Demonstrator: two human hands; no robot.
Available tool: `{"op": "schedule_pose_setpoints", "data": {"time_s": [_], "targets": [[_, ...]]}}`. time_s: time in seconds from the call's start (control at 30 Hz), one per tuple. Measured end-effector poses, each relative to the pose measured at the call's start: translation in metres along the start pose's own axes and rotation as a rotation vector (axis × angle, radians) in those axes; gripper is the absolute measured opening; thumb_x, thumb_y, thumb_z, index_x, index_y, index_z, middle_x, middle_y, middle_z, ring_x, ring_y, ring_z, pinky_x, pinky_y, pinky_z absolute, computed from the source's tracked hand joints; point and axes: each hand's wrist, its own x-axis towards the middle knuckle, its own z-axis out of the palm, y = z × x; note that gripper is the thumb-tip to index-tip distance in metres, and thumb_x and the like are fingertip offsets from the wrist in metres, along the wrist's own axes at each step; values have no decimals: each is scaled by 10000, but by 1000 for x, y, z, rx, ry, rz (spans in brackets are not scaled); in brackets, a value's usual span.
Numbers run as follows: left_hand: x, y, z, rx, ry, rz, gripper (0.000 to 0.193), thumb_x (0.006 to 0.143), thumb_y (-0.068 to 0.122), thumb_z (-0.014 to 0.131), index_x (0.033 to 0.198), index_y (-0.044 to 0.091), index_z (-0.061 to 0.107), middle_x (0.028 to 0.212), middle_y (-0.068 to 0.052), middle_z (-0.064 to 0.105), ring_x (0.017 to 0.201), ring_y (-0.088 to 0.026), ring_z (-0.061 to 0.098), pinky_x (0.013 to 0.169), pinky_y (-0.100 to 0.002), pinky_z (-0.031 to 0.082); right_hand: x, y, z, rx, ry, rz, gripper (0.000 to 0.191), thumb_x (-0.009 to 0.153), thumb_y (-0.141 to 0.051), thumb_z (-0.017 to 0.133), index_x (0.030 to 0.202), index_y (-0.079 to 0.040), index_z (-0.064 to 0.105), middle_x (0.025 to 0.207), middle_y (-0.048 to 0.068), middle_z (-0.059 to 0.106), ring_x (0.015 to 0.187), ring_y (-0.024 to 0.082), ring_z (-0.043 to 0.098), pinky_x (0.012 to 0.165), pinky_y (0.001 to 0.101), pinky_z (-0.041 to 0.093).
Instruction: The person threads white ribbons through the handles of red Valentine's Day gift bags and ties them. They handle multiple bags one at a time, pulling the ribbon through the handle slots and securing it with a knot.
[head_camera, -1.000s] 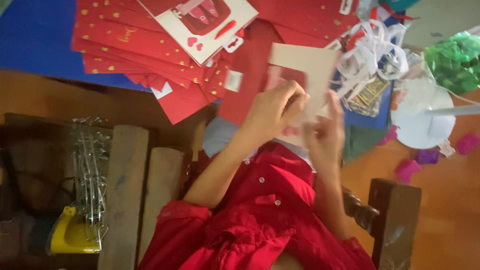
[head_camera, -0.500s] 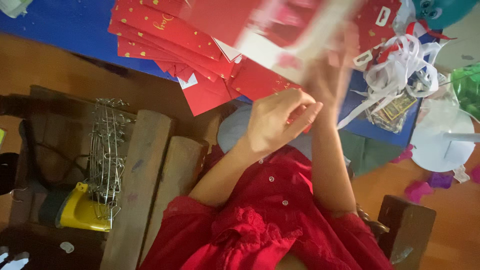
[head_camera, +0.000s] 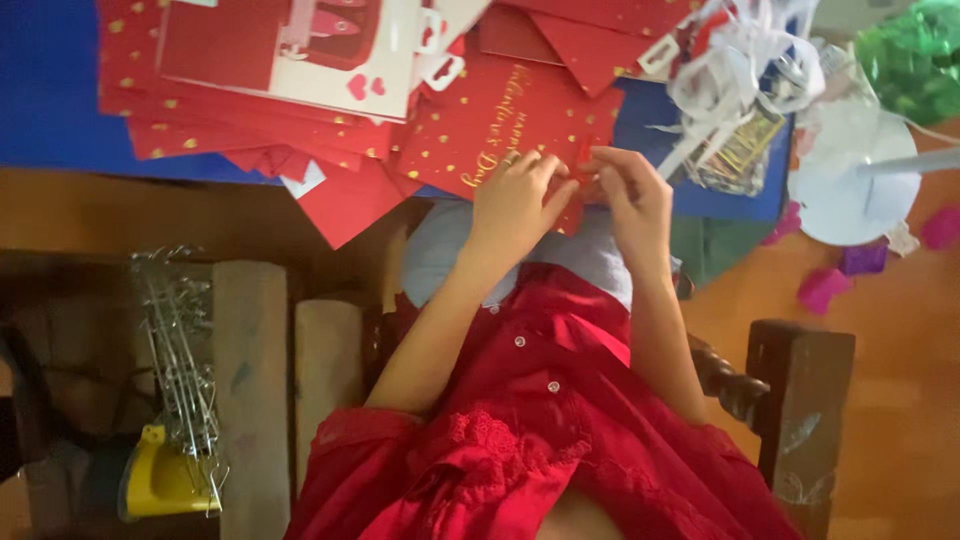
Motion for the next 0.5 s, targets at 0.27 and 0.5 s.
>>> {"op": "schedule_pose_setpoints", "data": {"time_s": [0.27,0.5], "targets": [[0,9,38,349,-91,14,806,669,606,801,1245,66,637,1123,-110,619,1148,-306,585,810,-457,528,-16,4,-57,-128,256,-68,192,1094,-26,556,1238,18,676,1095,84,734,879,108,690,796,247,581],[11,-5,48,202,-124,-27,682,840,567,784,1288,79,620,1167,-103,596,1165,-320,555,848,-488,504,-13,0,-74,-517,339,-261,136,1077,-12,676,1193,-18,747,1110,113,734,924,141,687,759,268,567]]}}
